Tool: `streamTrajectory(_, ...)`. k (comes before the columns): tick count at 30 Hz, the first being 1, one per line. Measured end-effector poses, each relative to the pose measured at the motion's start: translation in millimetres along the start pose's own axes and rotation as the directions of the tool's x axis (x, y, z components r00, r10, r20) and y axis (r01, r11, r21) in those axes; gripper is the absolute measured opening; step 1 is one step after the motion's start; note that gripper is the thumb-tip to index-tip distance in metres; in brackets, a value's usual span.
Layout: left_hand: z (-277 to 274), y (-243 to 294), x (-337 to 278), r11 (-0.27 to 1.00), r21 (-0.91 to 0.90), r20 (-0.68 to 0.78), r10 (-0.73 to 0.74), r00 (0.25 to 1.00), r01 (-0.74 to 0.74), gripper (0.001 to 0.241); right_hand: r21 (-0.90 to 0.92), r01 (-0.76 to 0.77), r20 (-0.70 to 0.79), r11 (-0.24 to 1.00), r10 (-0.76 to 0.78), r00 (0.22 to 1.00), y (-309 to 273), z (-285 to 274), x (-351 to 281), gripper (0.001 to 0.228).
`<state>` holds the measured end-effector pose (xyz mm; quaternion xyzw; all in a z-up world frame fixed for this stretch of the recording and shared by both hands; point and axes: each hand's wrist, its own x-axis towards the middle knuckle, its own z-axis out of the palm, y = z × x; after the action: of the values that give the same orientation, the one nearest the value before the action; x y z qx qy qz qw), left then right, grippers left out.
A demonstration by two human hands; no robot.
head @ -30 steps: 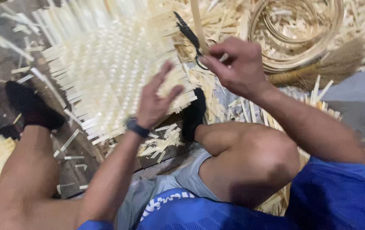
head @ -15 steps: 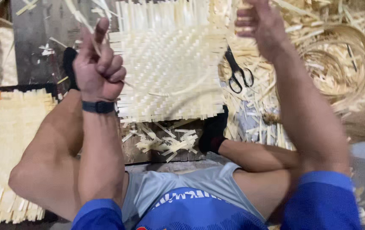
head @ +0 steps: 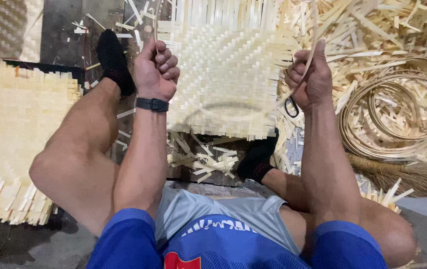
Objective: The person weaves bamboo strips by hand to form a base, then uses a wooden mold and a pair of shears to trim the excess material around the edges.
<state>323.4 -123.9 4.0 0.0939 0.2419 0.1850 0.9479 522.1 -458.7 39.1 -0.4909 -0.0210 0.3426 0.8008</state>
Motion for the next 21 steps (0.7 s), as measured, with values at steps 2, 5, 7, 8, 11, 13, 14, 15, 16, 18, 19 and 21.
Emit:
streamTrajectory(2, 7.5, -2.2, -4.3, 1.000, 0.008, -0.005, -0.021, 1.000, 0.021, 0.032, 0.170, 0.018, 0.034, 0.985, -0.024, 0.999, 7.8, 0.1, -1.7, 0.052)
streamTrajectory(5, 7.4, -1.0, -6.0, 0.981, 0.156, -0.081, 0.132, 0.988, -0.118, 0.035, 0.170, 0.021, 0.211, 0.985, -0.057, 0.976, 11.6, -11.8, -5.3, 0.060)
streamTrajectory(7, 6.7, 13.2, 1.7, 0.995, 0.013, -0.066, 0.099, 0.993, -0.098, 0.034, 0.170, 0.041, 0.196, 0.985, -0.074, 0.978, 18.2, -15.8, -6.4, 0.061)
streamTrajectory(8, 5.3, 15.5, 3.3, 0.995, 0.012, -0.069, 0.096, 0.993, -0.095, 0.034, 0.167, 0.063, 0.188, 0.984, -0.094, 0.978, 19.2, -15.9, -6.6, 0.062)
streamTrajectory(11, 2.3, 14.0, 1.4, 0.999, 0.048, 0.063, -0.011, 0.998, 0.008, 0.031, 0.122, 0.118, 0.143, 0.985, -0.135, 0.980, 17.6, -11.7, -10.3, 0.055)
streamTrajectory(13, -0.9, 3.7, -6.3, 0.994, 0.113, 0.126, -0.017, 0.992, 0.003, 0.032, 0.111, 0.084, 0.039, 0.990, -0.089, 0.995, 13.5, -6.6, -10.2, 0.050)
streamTrajectory(14, -1.2, 3.6, -6.7, 0.994, 0.114, 0.125, -0.017, 0.992, 0.003, 0.032, 0.098, 0.051, -0.066, 0.994, -0.045, 0.997, 11.4, -5.0, -9.9, 0.051)
streamTrajectory(15, -3.4, 3.1, -8.4, 0.989, 0.145, 0.125, -0.040, 0.991, 0.022, 0.031, 0.098, 0.047, -0.066, 0.994, -0.041, 0.997, 9.9, -4.3, -8.9, 0.051)
streamTrajectory(16, -5.8, 2.4, -9.5, 0.984, 0.176, 0.125, -0.063, 0.990, 0.041, 0.029, 0.052, 0.059, -0.071, 0.997, -0.055, 0.996, 8.3, -4.5, -6.5, 0.052)
streamTrajectory(18, -9.8, 0.7, -11.6, 0.980, 0.197, 0.088, -0.043, 0.995, 0.025, 0.029, 0.007, 0.062, -0.071, 0.998, -0.061, 0.996, 7.9, -7.5, -5.0, 0.053)
streamTrajectory(19, -9.6, 1.1, -11.1, 0.975, 0.222, 0.062, -0.023, 0.998, 0.009, 0.029, 0.004, 0.060, -0.057, 0.998, -0.060, 0.997, 6.0, -10.1, -3.8, 0.053)
streamTrajectory(21, -9.3, 0.6, -11.8, 0.976, 0.217, 0.089, -0.048, 0.995, 0.028, 0.030, 0.003, 0.057, -0.041, 0.998, -0.057, 0.998, 9.1, -13.2, 1.3, 0.054)
